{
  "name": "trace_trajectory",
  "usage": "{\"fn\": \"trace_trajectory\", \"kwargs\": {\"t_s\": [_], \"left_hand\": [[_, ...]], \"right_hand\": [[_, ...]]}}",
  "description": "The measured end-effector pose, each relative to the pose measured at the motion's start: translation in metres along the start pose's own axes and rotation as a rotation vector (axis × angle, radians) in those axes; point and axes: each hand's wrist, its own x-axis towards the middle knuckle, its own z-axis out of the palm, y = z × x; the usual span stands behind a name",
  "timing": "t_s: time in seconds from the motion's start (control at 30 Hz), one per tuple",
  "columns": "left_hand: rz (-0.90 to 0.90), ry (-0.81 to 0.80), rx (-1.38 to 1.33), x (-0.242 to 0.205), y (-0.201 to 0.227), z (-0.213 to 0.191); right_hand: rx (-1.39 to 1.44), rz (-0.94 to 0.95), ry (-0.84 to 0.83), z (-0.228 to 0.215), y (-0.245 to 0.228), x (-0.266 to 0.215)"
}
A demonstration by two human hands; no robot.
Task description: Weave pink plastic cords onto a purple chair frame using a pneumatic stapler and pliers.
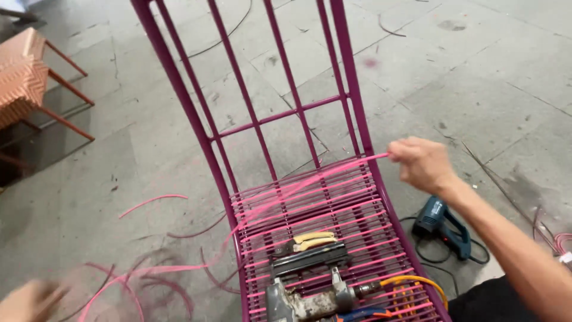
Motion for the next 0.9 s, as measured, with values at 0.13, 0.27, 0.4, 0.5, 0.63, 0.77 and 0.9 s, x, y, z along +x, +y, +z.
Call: {"fn": "trace_trajectory", "kwargs": {"t_s": [0.13,0.27,0.4,0.5,0.63,0.77,0.9], "left_hand": [[0.156,0.018,-0.225,-0.091,0.338,-0.076],[0.868,0.132,-0.738,-0.124,0.541,-0.076],[0.973,0.007,-0.541,-0.119,0.644,-0.034],[0.901,-0.193,-0.578,-0.122,0.669,-0.013],[0.844,-0.273,-0.734,-0.125,0.676,0.013],[0.921,-0.188,-0.706,-0.128,0.687,0.017],[0.893,-0.128,-0.644,-0.124,0.687,0.013]], "right_hand": [[-0.133,0.036,-0.128,0.002,-0.052,0.022],[-0.077,0.098,-0.087,0.014,-0.069,0.031],[0.064,0.08,-0.046,0.016,-0.068,0.026],[0.173,0.095,-0.083,0.016,-0.044,0.017],[0.774,0.421,-0.278,0.03,-0.014,0.014],[1.045,0.594,-0.223,0.087,-0.014,0.01],[1.01,0.71,-0.229,0.103,-0.015,-0.003]]}}
